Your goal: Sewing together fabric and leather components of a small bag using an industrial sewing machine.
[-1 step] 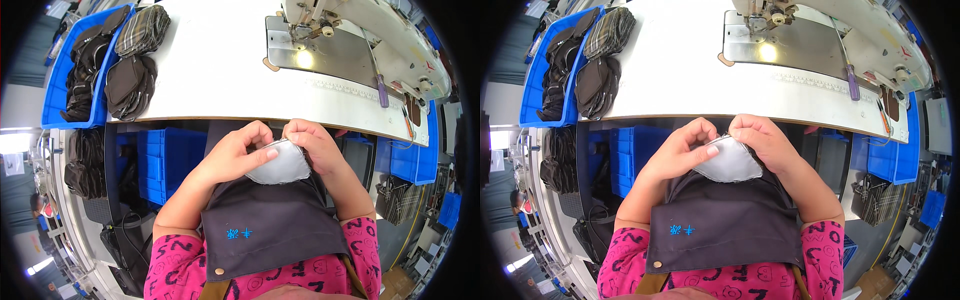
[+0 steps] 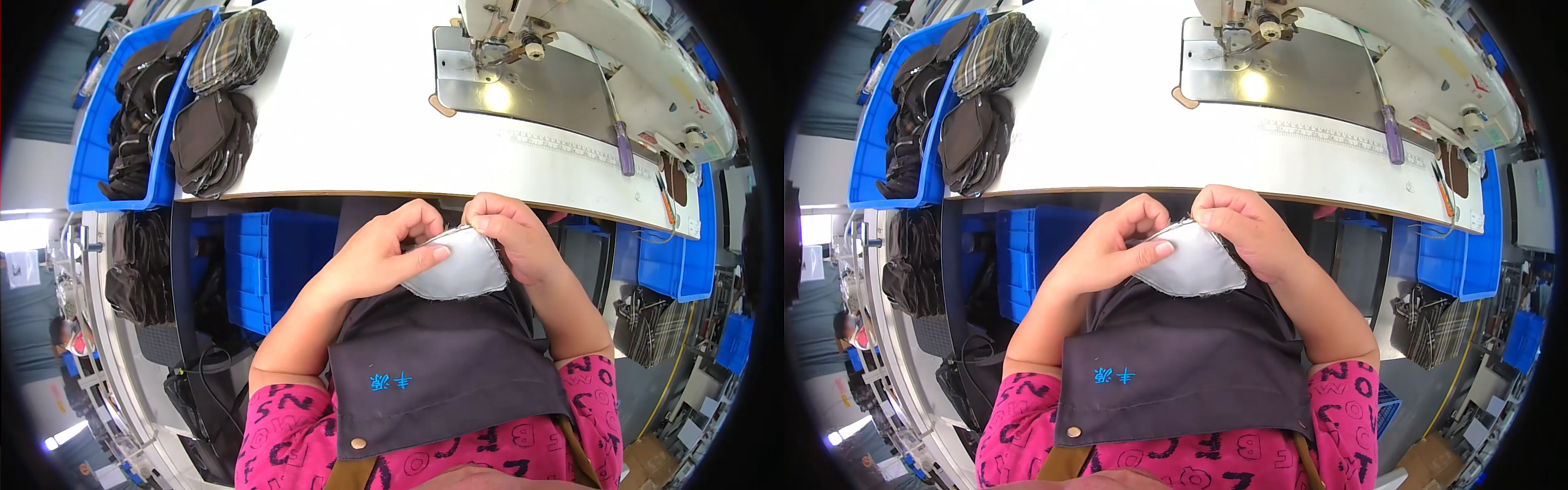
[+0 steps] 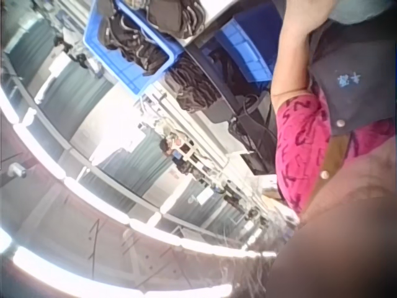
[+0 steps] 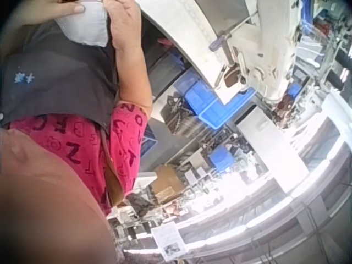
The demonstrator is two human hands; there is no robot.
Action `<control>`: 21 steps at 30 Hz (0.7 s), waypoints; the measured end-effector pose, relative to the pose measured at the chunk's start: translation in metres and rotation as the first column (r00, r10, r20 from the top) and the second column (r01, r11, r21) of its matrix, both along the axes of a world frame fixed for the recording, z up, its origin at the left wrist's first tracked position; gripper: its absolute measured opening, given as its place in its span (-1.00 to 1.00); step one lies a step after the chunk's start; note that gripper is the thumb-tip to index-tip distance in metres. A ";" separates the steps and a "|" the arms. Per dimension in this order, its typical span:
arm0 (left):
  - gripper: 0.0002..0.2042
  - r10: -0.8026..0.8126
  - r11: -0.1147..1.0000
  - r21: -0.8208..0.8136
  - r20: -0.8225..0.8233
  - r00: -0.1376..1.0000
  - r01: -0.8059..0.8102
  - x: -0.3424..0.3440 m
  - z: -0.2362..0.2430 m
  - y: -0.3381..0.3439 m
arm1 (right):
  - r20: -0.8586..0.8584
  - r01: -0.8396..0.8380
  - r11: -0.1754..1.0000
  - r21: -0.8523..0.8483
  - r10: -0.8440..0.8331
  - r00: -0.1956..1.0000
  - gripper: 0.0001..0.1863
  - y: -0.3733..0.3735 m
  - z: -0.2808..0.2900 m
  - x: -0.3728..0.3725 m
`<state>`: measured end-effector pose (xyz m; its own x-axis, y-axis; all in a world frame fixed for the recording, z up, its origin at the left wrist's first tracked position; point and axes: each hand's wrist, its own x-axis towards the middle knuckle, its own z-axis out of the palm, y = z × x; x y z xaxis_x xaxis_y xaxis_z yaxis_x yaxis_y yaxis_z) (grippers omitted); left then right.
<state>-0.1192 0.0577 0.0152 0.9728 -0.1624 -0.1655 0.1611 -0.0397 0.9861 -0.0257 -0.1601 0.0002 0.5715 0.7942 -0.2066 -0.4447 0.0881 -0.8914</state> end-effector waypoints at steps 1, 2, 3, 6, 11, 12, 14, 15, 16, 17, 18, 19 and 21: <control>-0.84 -0.049 0.998 -0.039 -0.003 0.999 0.049 -0.002 -0.002 0.002 | 0.024 0.012 1.000 -0.011 -0.012 1.000 -0.82 0.001 0.000 0.000; -0.84 -0.051 0.998 -0.039 -0.004 0.999 0.051 -0.002 -0.005 0.004 | 0.049 0.025 0.999 -0.022 -0.024 0.999 -0.80 0.001 0.001 0.000; -0.84 -0.035 0.998 -0.044 -0.035 0.999 0.034 -0.003 -0.007 0.006 | 0.049 0.025 0.999 -0.021 -0.024 0.999 -0.80 0.001 0.001 0.001; -0.84 -0.016 0.998 -0.057 -0.080 0.997 0.012 -0.003 -0.006 0.006 | 0.099 -0.013 0.998 -0.055 0.019 0.995 -0.76 -0.001 0.002 0.004; -0.84 -0.004 0.997 -0.073 -0.084 0.996 -0.002 -0.002 -0.006 0.002 | 0.238 0.048 0.996 -0.073 -0.029 0.971 -0.68 0.000 0.003 0.005; -0.84 -0.005 0.998 -0.055 -0.077 0.997 0.001 -0.001 -0.006 0.002 | 0.238 0.048 0.996 -0.073 -0.030 0.971 -0.68 0.000 0.003 0.005; -0.84 -0.005 0.999 -0.038 -0.071 0.997 0.002 -0.001 -0.005 0.003 | 0.270 0.043 0.996 -0.083 -0.019 0.963 -0.65 0.001 0.004 0.005; -0.84 -0.003 1.000 -0.029 -0.072 0.997 0.001 -0.001 -0.004 0.003 | 0.270 0.043 0.996 -0.082 -0.019 0.963 -0.65 0.001 0.004 0.005; -0.84 -0.001 1.000 -0.019 -0.074 0.997 0.000 -0.001 -0.003 0.003 | 0.299 0.051 0.994 -0.100 -0.019 0.954 -0.64 0.001 0.005 0.005; -0.84 -0.001 1.000 -0.019 -0.074 0.997 0.000 -0.001 -0.003 0.003 | 0.327 0.058 0.991 -0.117 -0.017 0.945 -0.64 0.002 0.005 0.005; -0.83 0.001 1.000 -0.011 -0.075 0.997 -0.001 -0.001 -0.003 0.002 | 0.326 0.056 0.992 -0.116 -0.016 0.945 -0.64 0.002 0.006 0.005; -0.83 0.002 1.000 -0.002 -0.075 0.997 -0.002 -0.001 -0.003 0.002 | 0.362 0.056 0.992 -0.109 -0.012 0.932 -0.64 0.003 0.007 0.005; -0.83 0.005 1.000 0.022 -0.076 0.997 -0.004 -0.001 0.000 0.001 | 0.396 0.055 0.993 -0.100 -0.011 0.918 -0.64 0.003 0.007 0.006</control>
<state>-0.1199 0.0589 0.0154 0.9579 -0.1535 -0.2426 0.2360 -0.0602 0.9699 -0.0200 -0.1575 0.0069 0.6495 0.7593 -0.0418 -0.0533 -0.0093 -0.9985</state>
